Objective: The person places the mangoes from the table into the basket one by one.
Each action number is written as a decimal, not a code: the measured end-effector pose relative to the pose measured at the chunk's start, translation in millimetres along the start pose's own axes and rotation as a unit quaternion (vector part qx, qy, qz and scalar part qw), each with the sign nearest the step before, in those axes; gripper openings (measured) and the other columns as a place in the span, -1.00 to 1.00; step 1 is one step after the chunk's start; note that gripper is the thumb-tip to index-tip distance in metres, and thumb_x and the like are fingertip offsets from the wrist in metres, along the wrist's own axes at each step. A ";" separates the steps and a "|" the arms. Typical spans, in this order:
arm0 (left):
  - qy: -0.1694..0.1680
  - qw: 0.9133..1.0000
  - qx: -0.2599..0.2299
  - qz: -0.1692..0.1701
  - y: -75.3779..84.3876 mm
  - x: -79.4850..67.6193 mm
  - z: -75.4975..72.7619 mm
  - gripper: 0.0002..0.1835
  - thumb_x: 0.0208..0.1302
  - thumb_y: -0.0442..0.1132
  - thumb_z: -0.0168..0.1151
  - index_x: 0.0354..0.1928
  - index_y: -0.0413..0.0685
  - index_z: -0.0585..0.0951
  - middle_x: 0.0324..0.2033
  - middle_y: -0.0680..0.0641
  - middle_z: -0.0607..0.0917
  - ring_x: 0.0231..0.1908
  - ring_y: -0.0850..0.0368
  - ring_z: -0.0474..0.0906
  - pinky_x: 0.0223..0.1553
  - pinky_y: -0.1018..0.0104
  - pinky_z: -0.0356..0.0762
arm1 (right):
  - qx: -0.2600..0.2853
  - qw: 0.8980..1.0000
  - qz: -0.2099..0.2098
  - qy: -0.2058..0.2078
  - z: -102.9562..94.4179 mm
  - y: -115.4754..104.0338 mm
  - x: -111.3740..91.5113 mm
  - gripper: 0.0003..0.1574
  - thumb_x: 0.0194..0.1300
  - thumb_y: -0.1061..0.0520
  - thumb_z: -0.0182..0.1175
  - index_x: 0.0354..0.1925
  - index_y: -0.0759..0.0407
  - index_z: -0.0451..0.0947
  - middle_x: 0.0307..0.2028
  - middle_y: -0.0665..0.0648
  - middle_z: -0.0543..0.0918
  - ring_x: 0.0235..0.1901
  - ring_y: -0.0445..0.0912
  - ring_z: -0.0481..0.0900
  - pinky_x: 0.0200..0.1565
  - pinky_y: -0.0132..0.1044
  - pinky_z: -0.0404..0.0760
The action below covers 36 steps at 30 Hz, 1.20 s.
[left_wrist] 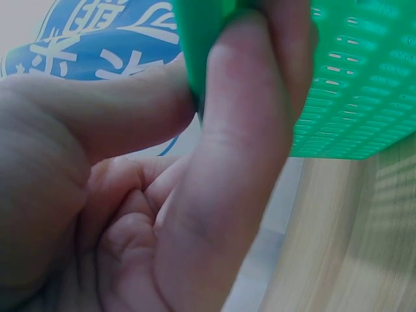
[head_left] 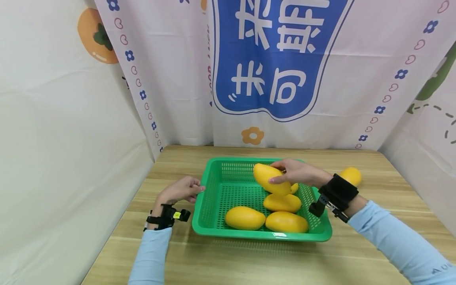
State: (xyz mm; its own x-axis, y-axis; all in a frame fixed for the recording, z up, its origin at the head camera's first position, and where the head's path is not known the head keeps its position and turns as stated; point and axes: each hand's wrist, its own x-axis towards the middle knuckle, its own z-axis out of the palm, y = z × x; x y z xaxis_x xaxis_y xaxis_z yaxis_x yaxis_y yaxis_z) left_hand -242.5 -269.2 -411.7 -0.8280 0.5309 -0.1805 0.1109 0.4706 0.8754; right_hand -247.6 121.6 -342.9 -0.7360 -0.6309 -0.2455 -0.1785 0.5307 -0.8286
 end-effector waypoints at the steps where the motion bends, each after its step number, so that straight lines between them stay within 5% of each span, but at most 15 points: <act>1: 0.000 1.000 0.000 0.000 -0.3 -0.1 -0.2 -0.77 0.45 -0.27 0.02 -0.31 -0.29 0.53 -0.66 0.05 0.33 -0.64 0.19 0.35 -0.52 0.39 0.54 | -0.002 1.000 -0.001 -0.001 0.8 -0.1 1.4 -0.40 0.28 -0.05 0.25 0.20 0.17 0.41 -0.08 0.24 0.58 -0.22 0.05 0.51 -0.22 -0.16 0.61; 28: -0.004 1.000 -0.005 0.001 -2.8 1.9 -1.0 -0.66 0.46 -0.24 0.02 -0.55 -0.09 0.30 -0.69 0.09 0.22 -0.69 0.23 0.25 -0.51 0.34 0.55 | -0.013 1.000 -0.014 -0.023 19.5 2.4 34.8 -0.48 0.28 -0.03 0.26 0.14 0.13 0.47 -0.17 0.22 0.57 -0.25 0.03 0.48 -0.25 -0.20 0.55; 36: -0.002 1.000 -0.001 -0.006 -2.8 2.0 -0.8 -0.73 0.45 -0.24 0.02 -0.46 -0.16 0.41 -0.67 0.07 0.26 -0.66 0.21 0.32 -0.37 0.06 0.65 | -0.003 1.000 -0.010 -0.026 23.5 5.1 44.8 -0.45 0.28 -0.01 0.26 0.16 0.19 0.46 -0.17 0.22 0.57 -0.27 0.02 0.48 -0.25 -0.22 0.55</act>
State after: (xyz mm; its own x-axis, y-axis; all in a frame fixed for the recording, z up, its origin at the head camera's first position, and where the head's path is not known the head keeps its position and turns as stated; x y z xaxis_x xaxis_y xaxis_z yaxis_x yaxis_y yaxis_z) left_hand -244.9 -270.0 -414.2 -0.8273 0.5280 -0.1918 0.1003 0.4748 0.8743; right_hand -266.1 82.7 -369.9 -0.6976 -0.6699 -0.2543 -0.1974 0.5208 -0.8306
